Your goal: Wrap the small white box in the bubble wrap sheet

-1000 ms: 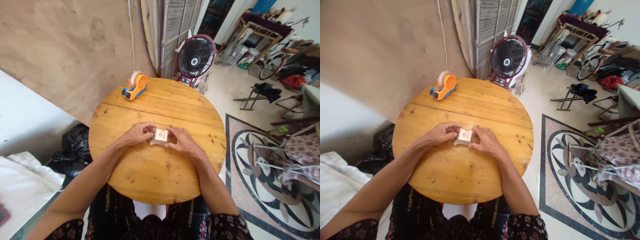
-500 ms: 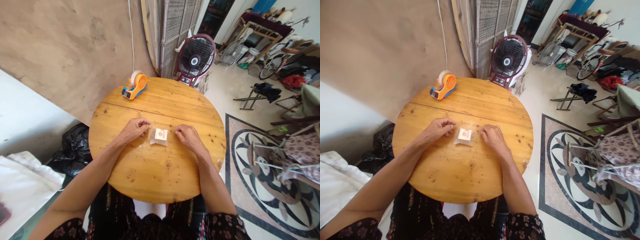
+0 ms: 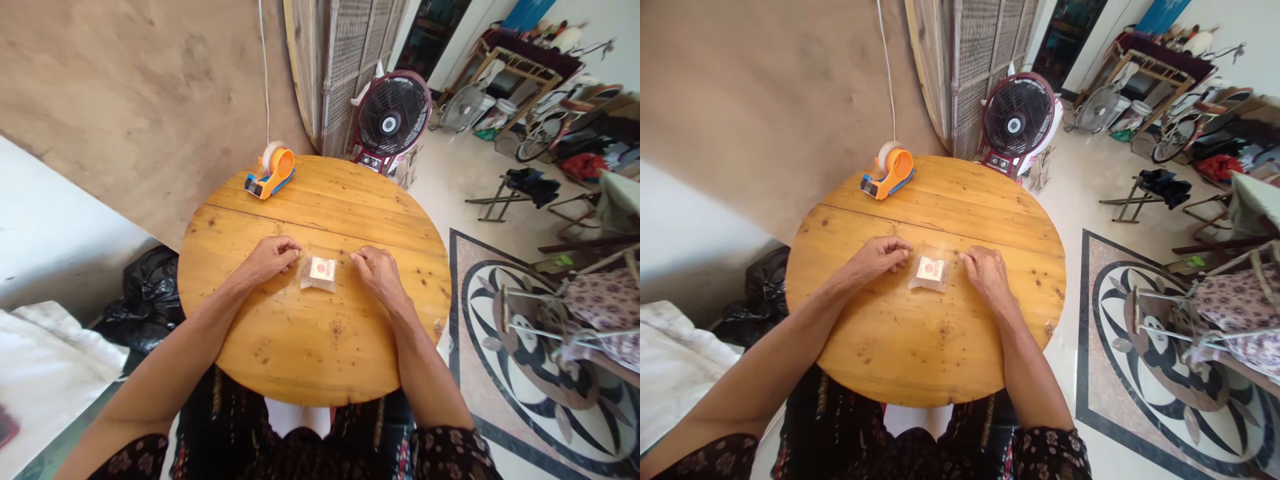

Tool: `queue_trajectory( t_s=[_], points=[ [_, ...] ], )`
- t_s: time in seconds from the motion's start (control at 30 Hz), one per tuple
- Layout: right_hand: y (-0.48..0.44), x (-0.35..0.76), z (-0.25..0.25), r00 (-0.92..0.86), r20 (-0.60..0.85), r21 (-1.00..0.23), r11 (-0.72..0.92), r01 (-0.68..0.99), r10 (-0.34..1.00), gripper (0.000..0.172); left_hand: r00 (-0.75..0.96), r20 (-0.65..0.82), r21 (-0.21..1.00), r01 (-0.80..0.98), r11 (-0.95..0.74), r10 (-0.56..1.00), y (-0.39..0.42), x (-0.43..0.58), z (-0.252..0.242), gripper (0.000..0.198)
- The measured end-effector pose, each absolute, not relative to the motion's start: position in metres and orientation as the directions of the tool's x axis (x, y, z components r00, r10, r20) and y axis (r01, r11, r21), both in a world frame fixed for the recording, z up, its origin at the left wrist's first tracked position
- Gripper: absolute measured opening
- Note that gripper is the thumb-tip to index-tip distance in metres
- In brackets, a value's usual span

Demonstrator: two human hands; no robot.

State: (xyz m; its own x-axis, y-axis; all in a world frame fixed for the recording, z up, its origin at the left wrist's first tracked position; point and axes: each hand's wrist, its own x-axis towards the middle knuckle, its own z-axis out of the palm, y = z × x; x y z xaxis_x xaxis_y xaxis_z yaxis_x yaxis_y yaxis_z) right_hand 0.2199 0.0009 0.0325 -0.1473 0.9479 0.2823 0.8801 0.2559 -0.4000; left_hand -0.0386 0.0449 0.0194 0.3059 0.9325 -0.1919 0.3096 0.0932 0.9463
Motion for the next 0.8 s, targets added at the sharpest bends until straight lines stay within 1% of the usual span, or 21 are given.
queue_trajectory(
  t_s=[0.1,0.23,0.33,0.47,0.67,0.8],
  points=[
    [0.001,0.219,0.031,-0.148,0.320,-0.459,0.290,0.840,0.936,0.021,0.319,-0.199,0.942,0.322,0.091,0.927,0.044,-0.037,0.020,0.025],
    [-0.002,0.213,0.032,-0.180,0.341,-0.632,0.366,0.683,0.923,0.013,0.346,-0.186,0.947,0.313,0.073,0.920,0.042,-0.036,0.023,0.027],
    [-0.004,0.205,0.031,-0.206,0.345,-0.698,0.396,0.596,0.916,0.010,0.357,-0.165,0.944,0.327,0.042,0.919,0.042,-0.036,0.023,0.028],
    [-0.006,0.195,0.027,-0.234,0.351,-0.714,0.421,0.559,0.906,0.014,0.372,-0.142,0.924,0.382,-0.011,0.917,0.043,-0.038,0.019,0.031],
    [-0.006,0.190,0.020,-0.220,0.389,-0.690,0.441,0.574,0.895,0.023,0.428,-0.072,0.881,0.450,-0.144,0.901,0.044,-0.040,0.016,0.038],
    [-0.003,0.190,0.015,-0.210,0.396,-0.685,0.439,0.582,0.894,0.025,0.459,-0.082,0.868,0.469,-0.162,0.885,0.041,-0.038,0.023,0.041]
  ],
)
